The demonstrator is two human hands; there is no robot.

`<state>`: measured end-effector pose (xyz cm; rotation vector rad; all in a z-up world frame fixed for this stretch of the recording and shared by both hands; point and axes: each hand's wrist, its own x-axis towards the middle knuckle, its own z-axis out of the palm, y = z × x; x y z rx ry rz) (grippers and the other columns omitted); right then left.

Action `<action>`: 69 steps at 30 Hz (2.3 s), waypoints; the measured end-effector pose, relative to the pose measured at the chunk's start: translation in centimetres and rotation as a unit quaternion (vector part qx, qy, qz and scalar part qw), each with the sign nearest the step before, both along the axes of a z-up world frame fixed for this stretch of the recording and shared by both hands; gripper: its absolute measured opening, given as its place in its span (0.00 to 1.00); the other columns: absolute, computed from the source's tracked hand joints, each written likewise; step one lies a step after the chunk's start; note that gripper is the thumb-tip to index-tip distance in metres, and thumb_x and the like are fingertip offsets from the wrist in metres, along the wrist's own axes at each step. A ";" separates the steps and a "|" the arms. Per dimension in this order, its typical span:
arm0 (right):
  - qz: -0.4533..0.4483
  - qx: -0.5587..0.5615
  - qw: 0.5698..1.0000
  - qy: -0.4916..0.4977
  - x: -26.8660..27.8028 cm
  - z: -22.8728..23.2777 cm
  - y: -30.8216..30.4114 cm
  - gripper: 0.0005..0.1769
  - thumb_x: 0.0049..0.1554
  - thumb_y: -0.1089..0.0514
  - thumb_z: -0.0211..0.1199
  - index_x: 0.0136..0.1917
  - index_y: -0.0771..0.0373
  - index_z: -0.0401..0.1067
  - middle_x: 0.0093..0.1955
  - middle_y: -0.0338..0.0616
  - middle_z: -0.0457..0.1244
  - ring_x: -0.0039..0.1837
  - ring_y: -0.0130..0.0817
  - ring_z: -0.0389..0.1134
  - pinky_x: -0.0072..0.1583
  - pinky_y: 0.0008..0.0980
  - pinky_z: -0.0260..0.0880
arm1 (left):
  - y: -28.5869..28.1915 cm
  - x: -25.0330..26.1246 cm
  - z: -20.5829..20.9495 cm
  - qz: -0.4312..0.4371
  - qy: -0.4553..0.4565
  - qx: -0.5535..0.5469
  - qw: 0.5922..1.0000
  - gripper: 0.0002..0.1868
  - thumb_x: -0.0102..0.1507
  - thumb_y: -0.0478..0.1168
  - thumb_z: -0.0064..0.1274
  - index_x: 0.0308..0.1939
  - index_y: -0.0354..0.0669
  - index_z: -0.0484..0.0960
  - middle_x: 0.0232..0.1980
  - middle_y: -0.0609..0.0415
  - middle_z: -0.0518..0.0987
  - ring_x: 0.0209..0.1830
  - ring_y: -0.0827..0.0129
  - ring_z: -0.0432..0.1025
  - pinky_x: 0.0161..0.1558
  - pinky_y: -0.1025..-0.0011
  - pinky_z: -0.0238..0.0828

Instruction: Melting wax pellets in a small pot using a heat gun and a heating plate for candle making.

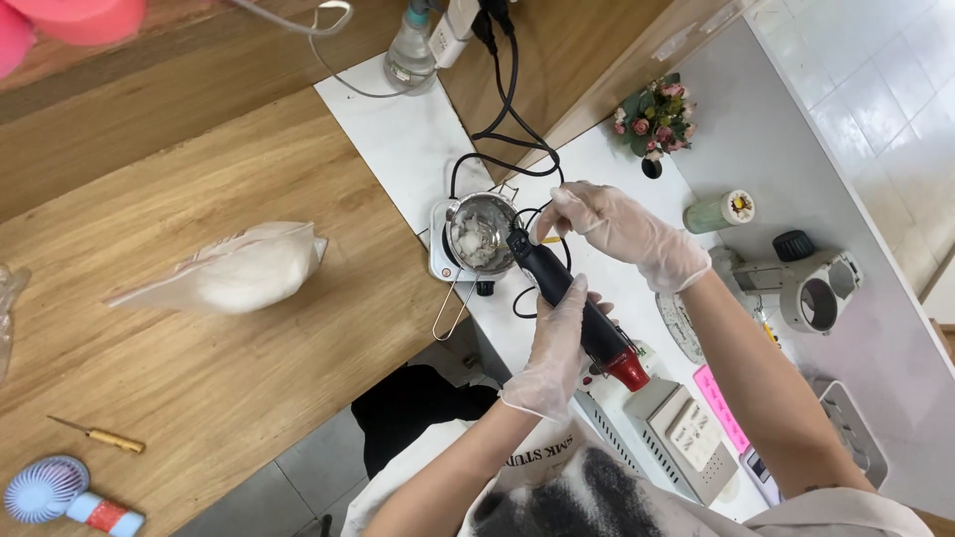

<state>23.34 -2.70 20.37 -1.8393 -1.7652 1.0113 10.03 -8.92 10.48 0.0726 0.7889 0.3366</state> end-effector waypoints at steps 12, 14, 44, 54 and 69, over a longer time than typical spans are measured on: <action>0.005 -0.026 1.000 -0.015 -1.1 -2.8 1.8 0.40 0.68 0.34 0.37 0.44 0.64 0.81 0.44 0.46 0.71 0.51 0.38 0.69 0.63 0.37 0.68 | 0.4 0.2 -0.8 0.003 0.021 -0.009 1.000 0.25 0.67 0.48 0.53 0.63 0.46 0.62 0.45 0.55 0.74 0.44 0.69 0.77 0.47 0.65 0.80; -0.013 -0.037 0.997 -0.062 -1.6 -2.3 2.0 0.37 0.67 0.34 0.38 0.48 0.61 0.80 0.44 0.48 0.69 0.49 0.40 0.68 0.61 0.38 0.67 | 0.1 0.3 -1.7 0.002 0.024 0.002 1.000 0.25 0.67 0.48 0.53 0.63 0.46 0.62 0.45 0.55 0.74 0.44 0.68 0.77 0.47 0.65 0.79; 0.110 -0.021 0.981 -0.157 -1.8 -4.5 2.4 0.34 0.68 0.37 0.36 0.46 0.53 0.81 0.44 0.47 0.60 0.47 0.44 0.66 0.57 0.41 0.69 | -0.3 1.0 -3.7 -0.041 0.080 0.030 0.996 0.38 0.67 0.43 0.49 0.73 0.39 0.43 0.51 0.48 0.77 0.46 0.66 0.76 0.52 0.68 0.77; 0.086 -0.025 0.987 -0.133 -2.0 -4.6 2.4 0.36 0.66 0.33 0.36 0.46 0.54 0.80 0.46 0.44 0.61 0.53 0.43 0.67 0.60 0.41 0.67 | -0.7 1.4 -5.2 -0.003 0.055 0.049 0.997 0.35 0.67 0.43 0.51 0.71 0.37 0.49 0.48 0.48 0.77 0.43 0.66 0.77 0.48 0.69 0.79; 0.087 -0.034 0.986 -0.139 -1.5 -7.2 2.7 0.35 0.65 0.32 0.37 0.48 0.52 0.81 0.48 0.47 0.63 0.55 0.45 0.67 0.62 0.41 0.66 | -0.4 1.1 -4.4 -0.015 0.081 0.041 0.996 0.32 0.66 0.42 0.52 0.68 0.37 0.53 0.47 0.49 0.76 0.41 0.66 0.77 0.44 0.68 0.80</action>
